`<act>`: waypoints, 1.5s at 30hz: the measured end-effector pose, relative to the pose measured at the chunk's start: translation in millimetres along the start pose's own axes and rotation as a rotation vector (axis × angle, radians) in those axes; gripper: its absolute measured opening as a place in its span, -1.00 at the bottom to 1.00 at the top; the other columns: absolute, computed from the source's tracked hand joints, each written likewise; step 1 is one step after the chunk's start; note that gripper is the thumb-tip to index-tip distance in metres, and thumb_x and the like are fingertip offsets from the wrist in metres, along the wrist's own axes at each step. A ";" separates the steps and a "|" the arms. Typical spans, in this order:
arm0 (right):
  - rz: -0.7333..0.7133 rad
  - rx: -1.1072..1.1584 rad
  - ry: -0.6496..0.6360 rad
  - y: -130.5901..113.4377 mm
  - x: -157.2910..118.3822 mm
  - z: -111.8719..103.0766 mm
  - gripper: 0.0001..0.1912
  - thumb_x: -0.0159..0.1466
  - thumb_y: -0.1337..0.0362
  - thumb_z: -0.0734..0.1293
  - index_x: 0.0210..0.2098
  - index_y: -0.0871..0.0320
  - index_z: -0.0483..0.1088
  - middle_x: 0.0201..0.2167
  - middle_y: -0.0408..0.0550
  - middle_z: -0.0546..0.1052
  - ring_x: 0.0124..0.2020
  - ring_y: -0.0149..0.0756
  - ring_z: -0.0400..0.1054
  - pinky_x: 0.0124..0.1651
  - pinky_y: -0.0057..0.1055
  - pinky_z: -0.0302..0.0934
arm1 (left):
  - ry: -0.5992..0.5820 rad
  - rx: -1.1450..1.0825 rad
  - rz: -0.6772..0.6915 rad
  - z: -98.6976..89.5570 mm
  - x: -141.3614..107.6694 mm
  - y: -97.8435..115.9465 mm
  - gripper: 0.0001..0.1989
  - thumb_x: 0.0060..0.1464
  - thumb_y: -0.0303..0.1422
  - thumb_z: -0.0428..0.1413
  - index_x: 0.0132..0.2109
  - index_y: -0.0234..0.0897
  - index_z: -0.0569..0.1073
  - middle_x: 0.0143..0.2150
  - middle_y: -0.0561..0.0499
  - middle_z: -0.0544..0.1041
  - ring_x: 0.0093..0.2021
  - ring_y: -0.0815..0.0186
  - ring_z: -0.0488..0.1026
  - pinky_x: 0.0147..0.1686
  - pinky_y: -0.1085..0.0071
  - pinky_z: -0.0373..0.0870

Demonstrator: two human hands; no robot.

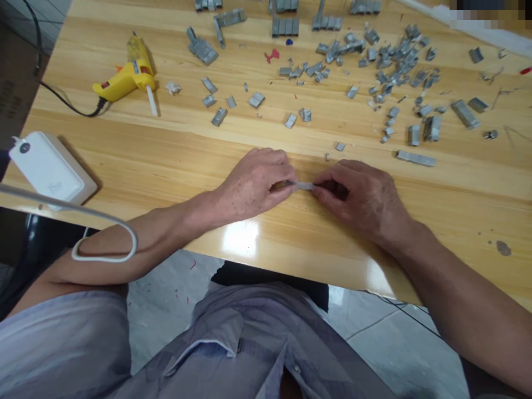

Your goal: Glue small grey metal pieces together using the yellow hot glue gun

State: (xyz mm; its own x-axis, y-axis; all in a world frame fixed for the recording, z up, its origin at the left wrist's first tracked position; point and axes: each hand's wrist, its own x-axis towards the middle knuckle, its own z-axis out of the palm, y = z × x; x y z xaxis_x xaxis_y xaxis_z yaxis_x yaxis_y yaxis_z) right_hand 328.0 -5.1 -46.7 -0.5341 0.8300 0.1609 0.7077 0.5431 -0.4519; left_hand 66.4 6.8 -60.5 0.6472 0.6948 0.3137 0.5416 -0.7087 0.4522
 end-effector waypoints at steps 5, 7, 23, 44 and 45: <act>-0.005 0.005 0.010 -0.6 0.5 0.0 -0.89 0.42 0.17 0.38 -0.22 0.00 0.53 -0.36 -0.03 0.60 -0.37 -0.14 0.45 -0.31 -0.22 0.24 | 0.009 0.027 0.011 0.3 0.4 -0.1 -0.80 0.43 -0.24 0.16 -0.15 -0.24 0.59 -0.25 -0.02 0.58 -0.24 0.24 0.49 -0.18 0.28 0.35; -0.012 0.009 0.003 -1.1 0.6 -1.3 -0.90 0.42 0.17 0.38 -0.22 0.00 0.53 -0.35 -0.02 0.61 -0.37 -0.14 0.45 -0.32 -0.22 0.24 | 0.002 0.028 0.015 -0.5 0.5 0.3 -0.81 0.43 -0.25 0.17 -0.13 -0.24 0.58 -0.25 -0.02 0.58 -0.23 0.24 0.50 -0.16 0.28 0.36; 0.009 -0.002 -0.005 -1.8 0.1 -1.6 -0.89 0.43 0.17 0.37 -0.21 -0.01 0.54 -0.33 0.00 0.62 -0.35 -0.12 0.46 -0.30 -0.20 0.25 | -0.016 0.030 -0.020 -1.5 1.1 2.8 -0.82 0.41 -0.34 0.14 -0.16 -0.26 0.60 -0.27 -0.03 0.58 -0.22 0.24 0.50 -0.15 0.27 0.39; 0.047 0.008 0.018 -2.8 2.5 -2.5 -0.79 0.49 0.18 0.29 -0.18 -0.02 0.56 -0.25 0.02 0.68 -0.21 -0.03 0.56 -0.19 -0.15 0.35 | 0.042 -0.015 -0.058 -4.1 2.6 4.2 -0.82 0.41 -0.41 0.10 -0.06 -0.30 0.62 -0.24 -0.05 0.59 -0.23 0.24 0.51 -0.17 0.30 0.44; 0.047 0.014 0.020 -2.7 2.5 -2.5 -0.80 0.49 0.18 0.29 -0.18 -0.02 0.57 -0.24 0.02 0.69 -0.20 -0.03 0.57 -0.19 -0.15 0.35 | 0.044 -0.014 -0.055 -3.9 2.7 3.9 -0.82 0.41 -0.42 0.10 -0.07 -0.30 0.62 -0.24 -0.05 0.59 -0.22 0.24 0.51 -0.17 0.30 0.44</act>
State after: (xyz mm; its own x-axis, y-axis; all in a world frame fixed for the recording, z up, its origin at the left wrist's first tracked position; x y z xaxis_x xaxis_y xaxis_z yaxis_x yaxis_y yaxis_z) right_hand 325.9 -4.2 -42.9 -0.4908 0.8570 0.1569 0.7253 0.5017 -0.4715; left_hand 68.2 6.4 -54.6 0.5918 0.7379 0.3245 0.5683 -0.6675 0.4812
